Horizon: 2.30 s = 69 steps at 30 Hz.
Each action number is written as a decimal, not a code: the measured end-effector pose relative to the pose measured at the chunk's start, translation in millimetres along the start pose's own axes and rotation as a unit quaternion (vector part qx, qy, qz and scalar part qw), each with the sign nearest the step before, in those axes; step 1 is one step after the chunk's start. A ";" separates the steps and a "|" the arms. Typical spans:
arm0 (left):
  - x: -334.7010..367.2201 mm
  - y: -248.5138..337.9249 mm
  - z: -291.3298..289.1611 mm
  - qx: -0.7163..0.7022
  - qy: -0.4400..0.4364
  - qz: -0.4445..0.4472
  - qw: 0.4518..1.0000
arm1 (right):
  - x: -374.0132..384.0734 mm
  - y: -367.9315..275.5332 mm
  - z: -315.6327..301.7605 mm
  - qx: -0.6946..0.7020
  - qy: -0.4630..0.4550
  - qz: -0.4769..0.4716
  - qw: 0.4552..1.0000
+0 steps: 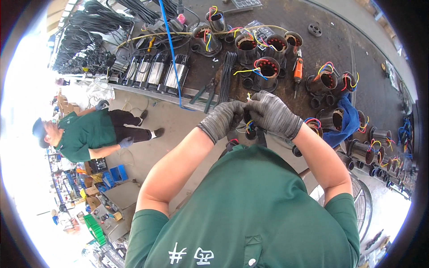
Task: The person assembles submersible pumps by stripping wires with a tool, connecting them to electrical components, and hammering a cap onto the pump motor.
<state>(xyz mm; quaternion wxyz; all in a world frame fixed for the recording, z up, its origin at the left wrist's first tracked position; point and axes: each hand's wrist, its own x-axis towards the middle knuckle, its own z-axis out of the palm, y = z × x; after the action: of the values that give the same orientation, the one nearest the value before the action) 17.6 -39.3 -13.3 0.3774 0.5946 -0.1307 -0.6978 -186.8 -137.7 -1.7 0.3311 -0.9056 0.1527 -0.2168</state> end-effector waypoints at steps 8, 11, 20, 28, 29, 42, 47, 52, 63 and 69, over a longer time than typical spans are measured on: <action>1.7 1.4 -1.9 -0.130 -0.058 -0.052 0.988 | 3.4 -5.6 -4.2 -0.052 -0.041 -0.011 0.998; -2.3 6.8 -6.2 -0.044 -0.075 -0.026 0.996 | 3.7 -2.5 -2.7 -0.069 -0.020 -0.036 0.997; 2.4 12.7 -2.7 0.446 0.018 0.192 0.874 | 3.0 0.8 -2.4 0.016 -0.041 0.004 0.999; -17.0 21.9 7.5 0.444 0.023 0.194 0.875 | 3.2 1.8 -5.1 0.014 -0.025 -0.026 0.999; -26.2 25.8 14.7 0.585 0.061 0.325 0.740 | 2.9 4.0 -4.6 0.014 -0.024 -0.025 0.999; -25.7 1.0 -0.3 0.039 -0.010 0.086 0.995 | -0.8 7.2 0.3 0.018 -0.019 -0.007 1.000; -25.1 5.2 -1.9 0.004 -0.031 0.027 0.999 | 0.3 1.7 -1.7 0.048 -0.014 0.013 0.999; -25.2 7.4 -1.1 0.052 -0.028 0.015 0.998 | 0.0 5.4 -3.0 0.002 -0.031 -0.002 1.000; -33.4 21.6 10.8 0.774 0.046 0.458 0.434 | -1.0 11.8 2.9 -0.002 -0.027 -0.007 1.000; -22.9 5.2 -4.9 0.155 0.013 0.052 0.986 | 1.6 6.9 0.2 -0.002 -0.037 0.004 0.999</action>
<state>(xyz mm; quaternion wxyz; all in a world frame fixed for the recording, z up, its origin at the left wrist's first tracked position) 24.2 -25.9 5.5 0.3183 0.6470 -0.2633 -0.6409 -186.2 -143.4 -5.9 0.3358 -0.9130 0.1444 -0.1811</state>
